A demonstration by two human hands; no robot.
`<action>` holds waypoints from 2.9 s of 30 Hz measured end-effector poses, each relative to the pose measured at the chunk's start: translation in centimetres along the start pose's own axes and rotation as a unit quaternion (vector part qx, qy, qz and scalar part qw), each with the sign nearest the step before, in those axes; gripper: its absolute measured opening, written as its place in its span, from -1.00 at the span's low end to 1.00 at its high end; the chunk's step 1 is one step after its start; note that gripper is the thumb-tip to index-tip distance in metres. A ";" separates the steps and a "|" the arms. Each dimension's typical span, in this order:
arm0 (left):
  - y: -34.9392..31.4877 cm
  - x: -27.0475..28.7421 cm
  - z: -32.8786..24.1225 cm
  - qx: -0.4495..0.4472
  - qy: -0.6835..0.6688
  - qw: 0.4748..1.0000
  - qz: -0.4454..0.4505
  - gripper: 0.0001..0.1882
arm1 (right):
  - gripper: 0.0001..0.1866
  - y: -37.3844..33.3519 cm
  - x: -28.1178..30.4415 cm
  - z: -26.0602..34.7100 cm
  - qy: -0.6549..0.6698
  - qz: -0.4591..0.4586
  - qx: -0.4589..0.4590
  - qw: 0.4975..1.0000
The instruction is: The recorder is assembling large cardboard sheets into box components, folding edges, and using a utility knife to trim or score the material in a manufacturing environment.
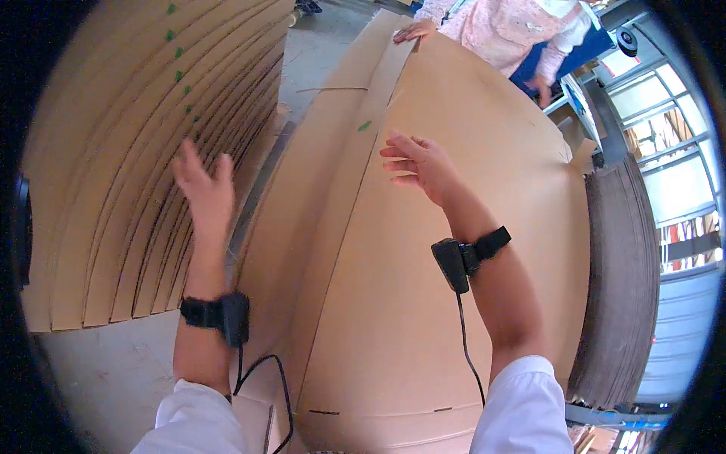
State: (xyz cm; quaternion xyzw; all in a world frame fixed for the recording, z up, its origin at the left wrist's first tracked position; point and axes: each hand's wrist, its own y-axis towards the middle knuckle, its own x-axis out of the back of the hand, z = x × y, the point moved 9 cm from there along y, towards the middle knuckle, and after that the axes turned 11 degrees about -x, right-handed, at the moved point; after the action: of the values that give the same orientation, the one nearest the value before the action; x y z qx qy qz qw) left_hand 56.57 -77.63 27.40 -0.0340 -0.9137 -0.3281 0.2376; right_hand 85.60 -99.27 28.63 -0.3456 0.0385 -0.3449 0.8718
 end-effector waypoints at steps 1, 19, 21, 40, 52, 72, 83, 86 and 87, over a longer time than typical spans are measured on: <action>-1.2 -1.9 -2.8 -0.091 0.052 0.991 0.078 -0.33 | -0.48 0.1 0.2 0.4 -0.025 -0.003 0.022 0.999; -9.3 -5.1 -13.9 -0.057 -0.323 0.835 0.443 -0.26 | -0.54 0.8 -5.3 4.6 -0.211 0.003 0.041 0.977; -9.4 -5.1 -13.6 -0.059 -0.330 0.833 0.440 -0.26 | -0.56 1.8 -4.9 4.4 -0.221 0.021 0.037 0.974; -9.5 -4.9 -14.3 -0.096 -0.302 0.848 0.425 -0.23 | -0.73 3.0 -5.4 6.1 -0.378 0.103 0.047 0.919; -9.7 -4.9 -14.4 -0.105 -0.287 0.850 0.429 -0.23 | -0.74 3.9 -3.7 6.5 -0.381 0.089 0.109 0.914; -9.8 -5.2 -14.6 -0.109 -0.265 0.871 0.398 -0.20 | -0.78 7.5 -2.0 8.5 -0.359 0.029 -0.087 0.929; -9.1 -5.3 -14.8 -0.157 -0.226 0.887 0.371 -0.19 | -0.84 4.7 -3.6 10.3 -0.381 -0.039 0.017 0.923; -8.6 -4.9 -14.7 -0.157 -0.230 0.887 0.368 -0.19 | -0.83 5.4 -3.8 10.2 -0.404 -0.007 -0.027 0.915; -8.4 -4.7 -14.5 -0.154 -0.232 0.886 0.370 -0.19 | -0.83 5.6 -4.1 10.5 -0.408 0.004 -0.008 0.913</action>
State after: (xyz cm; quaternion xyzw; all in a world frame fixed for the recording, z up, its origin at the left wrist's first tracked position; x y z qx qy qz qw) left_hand 64.86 -92.71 30.15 -0.4806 -0.8020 -0.3355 0.1150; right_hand 88.86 -87.71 32.36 -0.4632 -0.3158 -0.1701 0.8104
